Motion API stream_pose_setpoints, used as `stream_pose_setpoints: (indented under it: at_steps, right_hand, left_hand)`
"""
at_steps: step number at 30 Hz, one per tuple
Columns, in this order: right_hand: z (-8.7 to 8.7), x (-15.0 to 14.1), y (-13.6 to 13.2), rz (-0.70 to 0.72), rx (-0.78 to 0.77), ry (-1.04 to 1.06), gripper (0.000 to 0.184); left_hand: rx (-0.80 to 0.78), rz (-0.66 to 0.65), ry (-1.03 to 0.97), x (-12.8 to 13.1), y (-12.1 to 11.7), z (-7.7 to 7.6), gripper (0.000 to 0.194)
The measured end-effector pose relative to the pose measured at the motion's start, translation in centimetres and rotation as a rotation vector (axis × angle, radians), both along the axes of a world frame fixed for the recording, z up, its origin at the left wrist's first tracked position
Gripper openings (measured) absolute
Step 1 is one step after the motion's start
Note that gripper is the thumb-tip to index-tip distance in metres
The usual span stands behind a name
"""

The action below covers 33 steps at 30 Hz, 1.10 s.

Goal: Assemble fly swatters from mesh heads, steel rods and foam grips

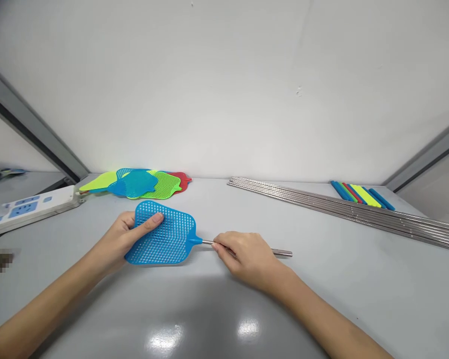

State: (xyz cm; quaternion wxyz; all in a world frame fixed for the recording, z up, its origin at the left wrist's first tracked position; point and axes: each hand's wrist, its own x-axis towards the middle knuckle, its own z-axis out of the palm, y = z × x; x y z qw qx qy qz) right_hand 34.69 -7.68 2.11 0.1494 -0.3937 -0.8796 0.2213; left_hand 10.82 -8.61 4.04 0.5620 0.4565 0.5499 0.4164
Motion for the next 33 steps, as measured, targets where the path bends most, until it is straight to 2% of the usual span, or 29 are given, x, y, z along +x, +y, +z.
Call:
stream_pose_setpoints:
  at_steps: [10,15,24,28,33]
  right_hand:
    - [0.6,0.3,0.0,0.049,0.02,-0.105,0.031]
    - [0.1,0.1,0.0,0.046,0.037,-0.12,0.029]
    - [-1.2,-0.6,-0.8,0.065,0.106,-0.124,0.03]
    - [-1.3,-0.5,-0.8,0.051,0.063,-0.066,0.029]
    - [-0.8,-0.5,-0.7,0.084,-0.091,0.035,0.031]
  left_hand:
    - [-0.035,-0.034,0.002,0.8,-0.3,0.0,0.025]
    - [-0.035,-0.002,0.04,0.9,-0.5,0.0,0.027]
    - [-0.246,-0.032,-0.054,0.5,-0.4,0.3,0.03]
    - [-0.179,0.001,-0.029,0.8,-0.5,0.1,0.03]
    - [-0.05,-0.019,0.189,0.9,-0.8,0.4,0.03]
